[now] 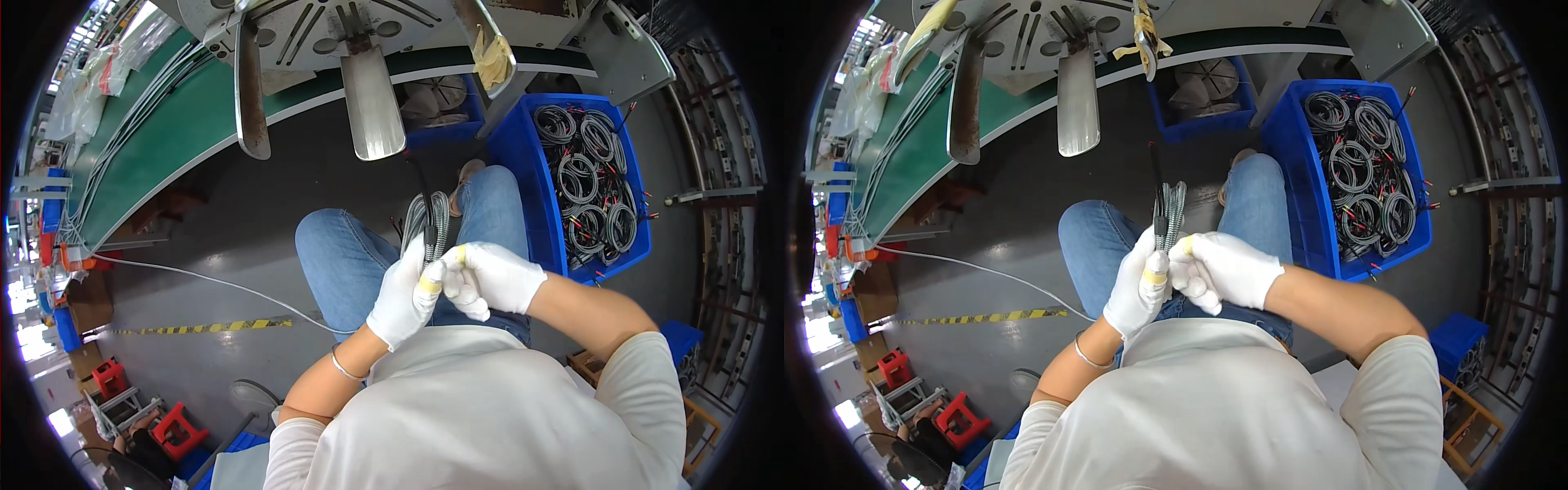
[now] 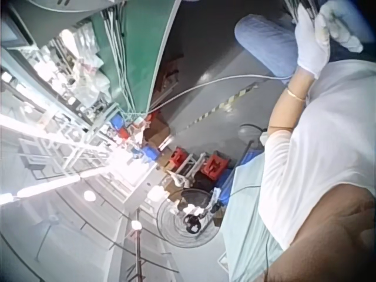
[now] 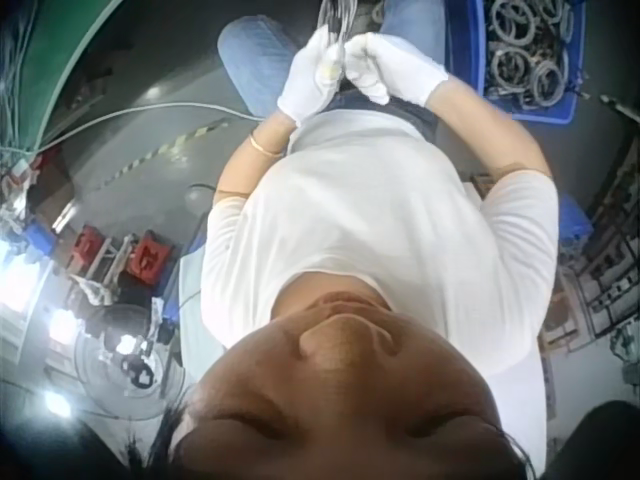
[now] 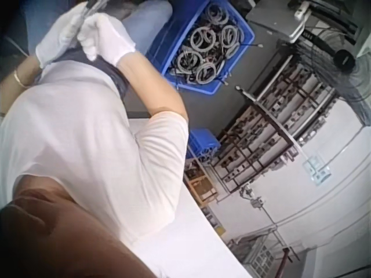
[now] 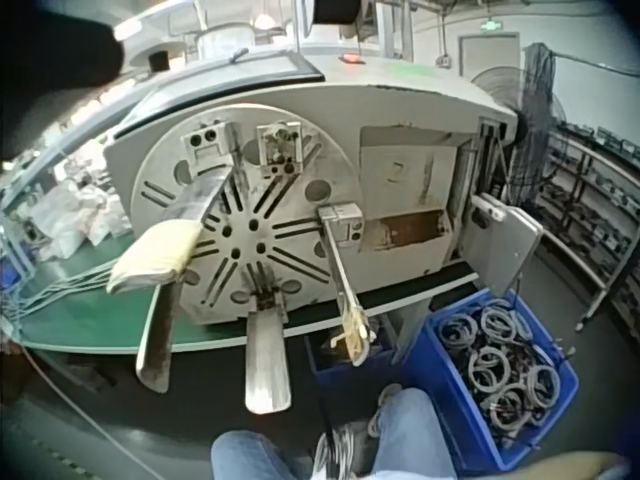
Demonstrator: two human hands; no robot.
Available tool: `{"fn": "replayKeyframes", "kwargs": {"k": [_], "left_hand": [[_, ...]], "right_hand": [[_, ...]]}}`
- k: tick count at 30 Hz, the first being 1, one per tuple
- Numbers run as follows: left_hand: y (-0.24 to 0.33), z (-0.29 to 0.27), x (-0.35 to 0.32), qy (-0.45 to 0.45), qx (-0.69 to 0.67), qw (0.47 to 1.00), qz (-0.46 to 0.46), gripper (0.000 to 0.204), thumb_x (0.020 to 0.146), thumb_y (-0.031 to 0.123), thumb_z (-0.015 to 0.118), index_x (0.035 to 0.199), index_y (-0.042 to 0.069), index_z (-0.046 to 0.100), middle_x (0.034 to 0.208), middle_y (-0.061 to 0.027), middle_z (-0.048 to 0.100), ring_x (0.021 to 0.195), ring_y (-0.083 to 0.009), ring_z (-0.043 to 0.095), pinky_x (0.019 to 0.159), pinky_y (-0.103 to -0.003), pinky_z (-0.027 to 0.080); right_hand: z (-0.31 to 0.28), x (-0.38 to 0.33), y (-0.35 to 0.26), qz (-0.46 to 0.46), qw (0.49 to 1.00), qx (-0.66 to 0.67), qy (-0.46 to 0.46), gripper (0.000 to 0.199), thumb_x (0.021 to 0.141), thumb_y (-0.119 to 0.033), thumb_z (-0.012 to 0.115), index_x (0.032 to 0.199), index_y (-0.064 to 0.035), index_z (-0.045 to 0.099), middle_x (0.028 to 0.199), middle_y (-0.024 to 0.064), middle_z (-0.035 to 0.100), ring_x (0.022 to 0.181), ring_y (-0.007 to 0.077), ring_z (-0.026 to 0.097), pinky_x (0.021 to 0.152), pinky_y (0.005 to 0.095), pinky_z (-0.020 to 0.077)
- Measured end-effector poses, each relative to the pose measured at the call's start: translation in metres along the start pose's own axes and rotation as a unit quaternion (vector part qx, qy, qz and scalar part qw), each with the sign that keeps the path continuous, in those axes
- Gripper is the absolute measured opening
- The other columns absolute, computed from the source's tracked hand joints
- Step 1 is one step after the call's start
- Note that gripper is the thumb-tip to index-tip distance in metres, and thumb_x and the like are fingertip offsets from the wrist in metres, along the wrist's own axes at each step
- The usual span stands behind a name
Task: Use a specialized machine to coil long cables and organize them into storage bins.
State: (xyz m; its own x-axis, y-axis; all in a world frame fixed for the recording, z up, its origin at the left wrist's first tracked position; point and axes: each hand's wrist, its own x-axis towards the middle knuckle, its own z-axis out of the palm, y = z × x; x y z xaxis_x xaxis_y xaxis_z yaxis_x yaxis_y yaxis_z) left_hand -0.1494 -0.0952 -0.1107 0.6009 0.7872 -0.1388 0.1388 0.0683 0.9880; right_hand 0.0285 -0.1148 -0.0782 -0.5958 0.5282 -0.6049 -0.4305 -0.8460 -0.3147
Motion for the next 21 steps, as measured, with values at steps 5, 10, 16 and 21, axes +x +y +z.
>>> {"fn": "replayKeyframes", "kwargs": {"k": [5, 10, 16, 21], "left_hand": [[0.006, -0.003, 0.0, -0.025, -0.029, 0.994, -0.104, 0.042, 0.099, 0.037, 0.042, 0.12, 0.002, 0.046, 0.09, -0.0103, 0.059, 0.078, -0.024, 0.057, 0.076, -0.035, 0.047], [0.008, -0.009, 0.011, -0.002, -0.129, 0.984, -0.126, 0.041, 0.1, 0.043, 0.038, 0.099, 0.004, 0.05, 0.069, 0.0021, 0.049, 0.056, -0.0074, 0.044, 0.053, -0.021, 0.04], [0.013, -0.015, 0.011, 0.041, -0.203, 0.97, -0.13, 0.053, 0.097, 0.055, 0.035, 0.097, 0.004, 0.051, 0.062, 0.0031, 0.044, 0.048, -0.0046, 0.039, 0.042, -0.02, 0.033], [0.02, -0.009, 0.013, 0.033, -0.148, 0.988, -0.044, 0.054, 0.097, 0.049, 0.042, 0.123, 0.002, 0.047, 0.07, 0.0018, 0.053, 0.06, -0.0034, 0.045, 0.054, -0.018, 0.035]], "right_hand": [[0.015, 0.0, -0.02, -0.195, 0.565, -0.792, 0.121, 0.017, 0.079, -0.015, 0.054, 0.074, -0.004, 0.065, 0.061, 0.0121, 0.062, 0.056, 0.025, 0.063, 0.052, 0.0396, 0.0487], [0.019, 0.012, -0.037, -0.282, 0.284, -0.913, 0.081, 0.015, 0.076, -0.016, 0.056, 0.072, -0.004, 0.063, 0.071, 0.0143, 0.064, 0.066, 0.0293, 0.066, 0.054, 0.0433, 0.0488], [0.002, -0.003, -0.043, 0.006, 0.919, -0.392, 0.031, 0.07, 0.089, -0.065, 0.04, 0.088, 0.0021, 0.061, 0.065, 0.0092, 0.057, 0.053, 0.0202, 0.06, 0.047, 0.0304, 0.0503], [-0.003, 0.01, -0.019, 0.06, 0.996, -0.02, -0.061, 0.042, 0.097, -0.037, 0.042, 0.084, -0.0011, 0.06, 0.061, 0.0039, 0.052, 0.044, 0.017, 0.048, 0.038, 0.0301, 0.0417]]}}
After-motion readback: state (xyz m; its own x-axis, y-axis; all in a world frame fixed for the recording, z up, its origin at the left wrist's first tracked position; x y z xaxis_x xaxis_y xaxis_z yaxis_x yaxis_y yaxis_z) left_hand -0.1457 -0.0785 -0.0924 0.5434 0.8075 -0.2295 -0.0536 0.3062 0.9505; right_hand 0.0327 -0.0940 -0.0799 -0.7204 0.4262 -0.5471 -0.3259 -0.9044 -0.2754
